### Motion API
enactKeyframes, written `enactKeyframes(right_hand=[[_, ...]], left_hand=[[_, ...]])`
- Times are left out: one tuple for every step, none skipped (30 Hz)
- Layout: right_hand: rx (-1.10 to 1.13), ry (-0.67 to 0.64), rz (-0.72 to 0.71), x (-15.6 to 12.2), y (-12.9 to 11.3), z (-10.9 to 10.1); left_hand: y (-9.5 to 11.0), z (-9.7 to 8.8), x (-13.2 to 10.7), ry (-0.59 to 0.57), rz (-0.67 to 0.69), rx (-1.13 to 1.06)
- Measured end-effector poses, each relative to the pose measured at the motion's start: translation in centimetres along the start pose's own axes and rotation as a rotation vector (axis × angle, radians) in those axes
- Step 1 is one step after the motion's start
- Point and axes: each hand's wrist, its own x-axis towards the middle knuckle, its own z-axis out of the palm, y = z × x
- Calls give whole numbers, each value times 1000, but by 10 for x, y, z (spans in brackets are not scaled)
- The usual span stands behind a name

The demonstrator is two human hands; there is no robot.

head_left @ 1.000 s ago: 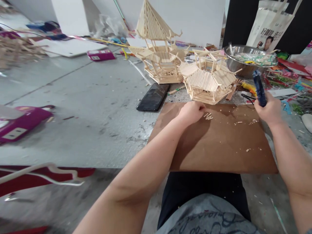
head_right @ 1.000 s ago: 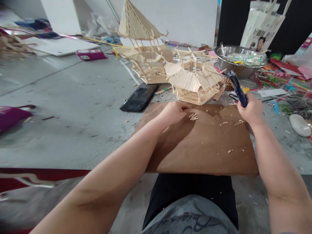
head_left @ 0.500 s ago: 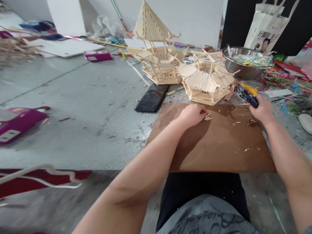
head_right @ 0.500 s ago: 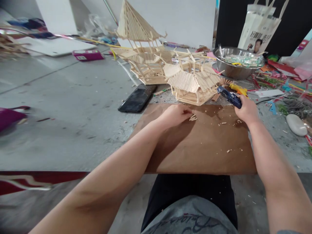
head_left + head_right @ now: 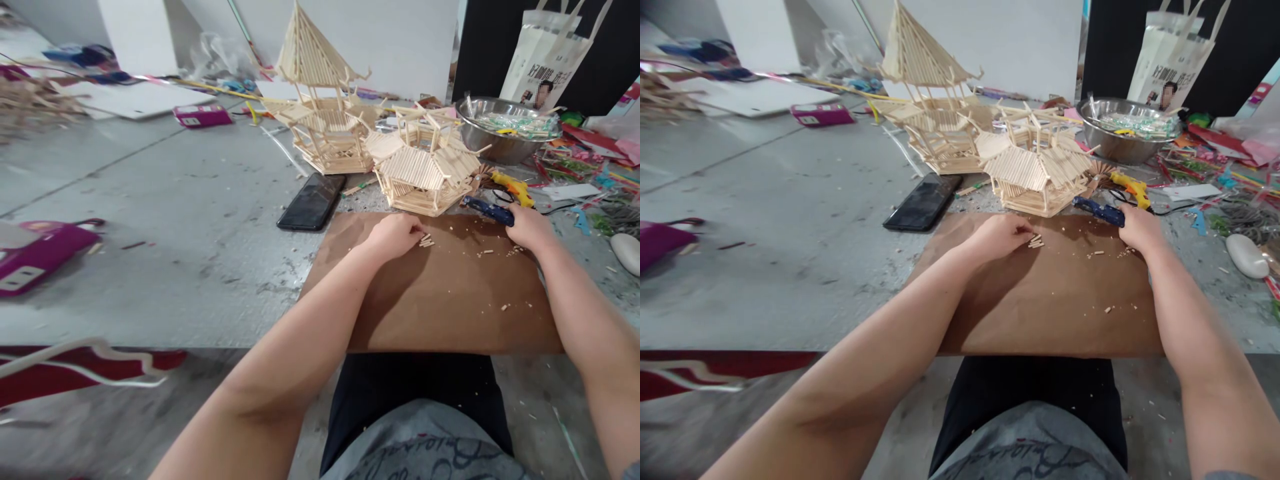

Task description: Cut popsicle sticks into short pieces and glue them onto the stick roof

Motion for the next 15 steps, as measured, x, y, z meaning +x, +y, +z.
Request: enactKeyframes(right_hand=[[-2, -4, -7, 1, 1, 1], [-2, -2, -11, 3, 2, 2], [-1, 5, -10, 4, 4, 3], [-1, 11, -7, 5, 5, 5], [-3, 15, -5, 6, 6, 5], [-8, 17, -5, 6, 7, 6], [-13, 18, -9, 7, 8, 7], [-16, 17, -16, 7, 9, 7], [-19, 15, -25, 8, 9, 8], [-19, 11, -32, 8, 10, 8], [-19, 7, -36, 8, 10, 8], [-19, 1, -39, 8, 11, 8], [-20, -5, -39, 8, 11, 8], [-20, -9, -39, 8, 12, 8], [-21, -13, -42, 8, 13, 8]], left_hand=[[-1, 0, 0, -2, -1, -5], [-1, 1, 1, -6, 1, -13], [-2, 1, 1, -7, 5, -22], [-3, 1, 2, -6, 7, -30], [-3, 1, 2, -3, 10, -34], [-4, 1, 2, 0, 14, -34], [-4, 1, 2, 3, 19, -31], [-4, 1, 2, 4, 25, -26], [-4, 1, 2, 3, 27, -18], [-4, 1, 2, 0, 27, -11], [-4, 1, 2, -5, 25, -4], [-4, 1, 1, -10, 20, 5], [-3, 0, 1, -13, 13, 13], [-3, 0, 1, -16, 7, 22], [-3, 0, 0, -18, 1, 31]])
